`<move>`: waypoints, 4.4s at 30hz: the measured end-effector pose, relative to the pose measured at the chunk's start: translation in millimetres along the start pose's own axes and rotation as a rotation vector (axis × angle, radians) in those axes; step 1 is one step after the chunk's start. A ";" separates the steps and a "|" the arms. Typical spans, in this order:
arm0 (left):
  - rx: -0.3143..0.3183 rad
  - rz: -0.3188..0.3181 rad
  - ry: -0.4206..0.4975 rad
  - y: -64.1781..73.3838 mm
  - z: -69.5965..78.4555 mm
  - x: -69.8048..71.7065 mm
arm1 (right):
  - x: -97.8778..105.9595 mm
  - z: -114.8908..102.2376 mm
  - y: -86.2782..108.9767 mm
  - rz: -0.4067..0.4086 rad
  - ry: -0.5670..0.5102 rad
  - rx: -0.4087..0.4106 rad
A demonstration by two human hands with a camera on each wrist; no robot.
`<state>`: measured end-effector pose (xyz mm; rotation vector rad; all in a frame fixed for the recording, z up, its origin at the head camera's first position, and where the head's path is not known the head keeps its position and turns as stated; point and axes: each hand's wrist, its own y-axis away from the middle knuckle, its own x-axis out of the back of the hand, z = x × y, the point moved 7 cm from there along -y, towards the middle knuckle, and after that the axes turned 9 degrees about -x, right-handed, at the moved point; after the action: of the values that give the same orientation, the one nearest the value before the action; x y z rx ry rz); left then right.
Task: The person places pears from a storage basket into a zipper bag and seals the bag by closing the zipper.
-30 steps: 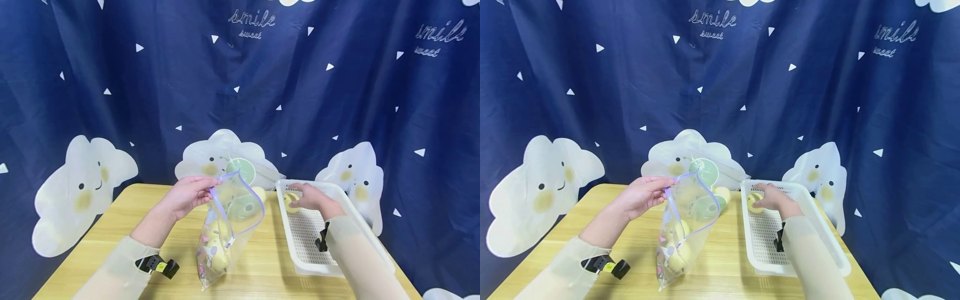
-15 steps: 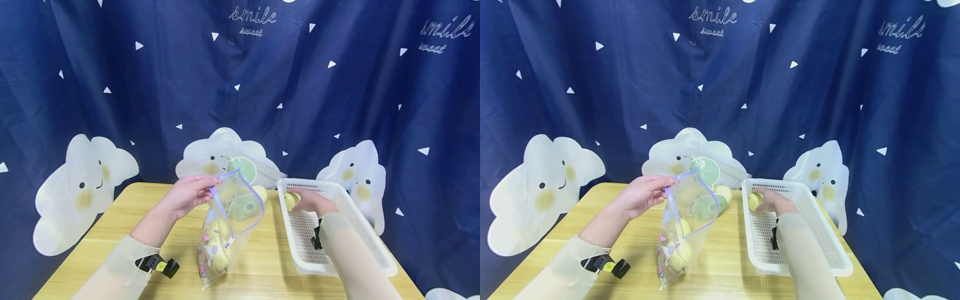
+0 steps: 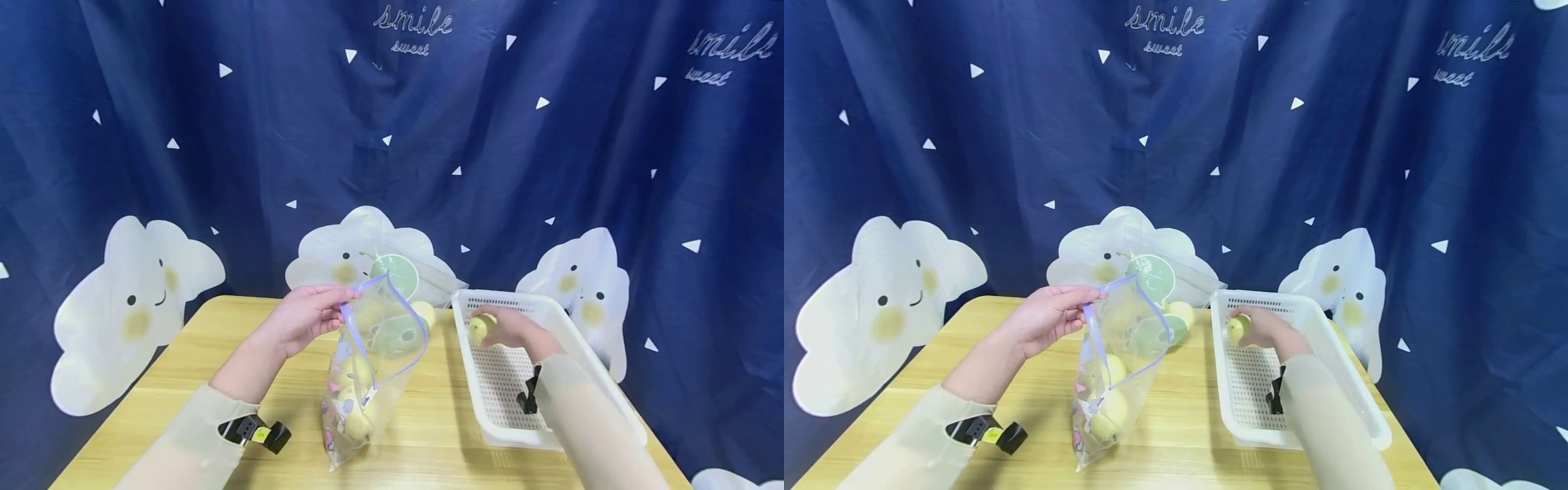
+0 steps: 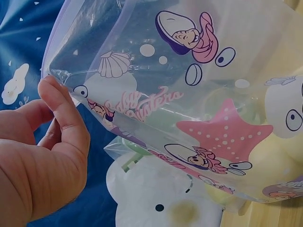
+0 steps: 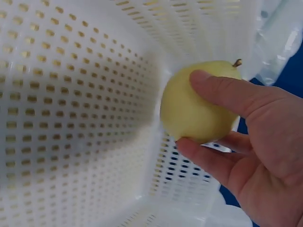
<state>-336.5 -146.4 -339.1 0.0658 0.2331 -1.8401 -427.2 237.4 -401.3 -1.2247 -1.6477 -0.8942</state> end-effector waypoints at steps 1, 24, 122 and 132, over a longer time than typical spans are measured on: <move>-0.001 -0.001 0.002 0.1 0.1 0.0 | 4.8 -0.8 2.6 0.030 -0.006 0.013; -0.004 -0.001 0.011 2.9 -0.3 -0.8 | 72.6 -92.2 94.9 0.598 -0.067 0.431; -0.081 0.084 -0.118 1.0 6.4 -3.8 | -6.5 -186.5 116.3 0.359 -0.186 -0.079; -0.130 0.052 -0.454 24.3 28.6 -21.0 | 48.7 -156.8 112.9 0.474 -0.190 -0.078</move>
<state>-305.2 -138.4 -310.6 -0.4282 0.0307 -1.7325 -289.8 141.0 -294.0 -1.7044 -1.3805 -0.5617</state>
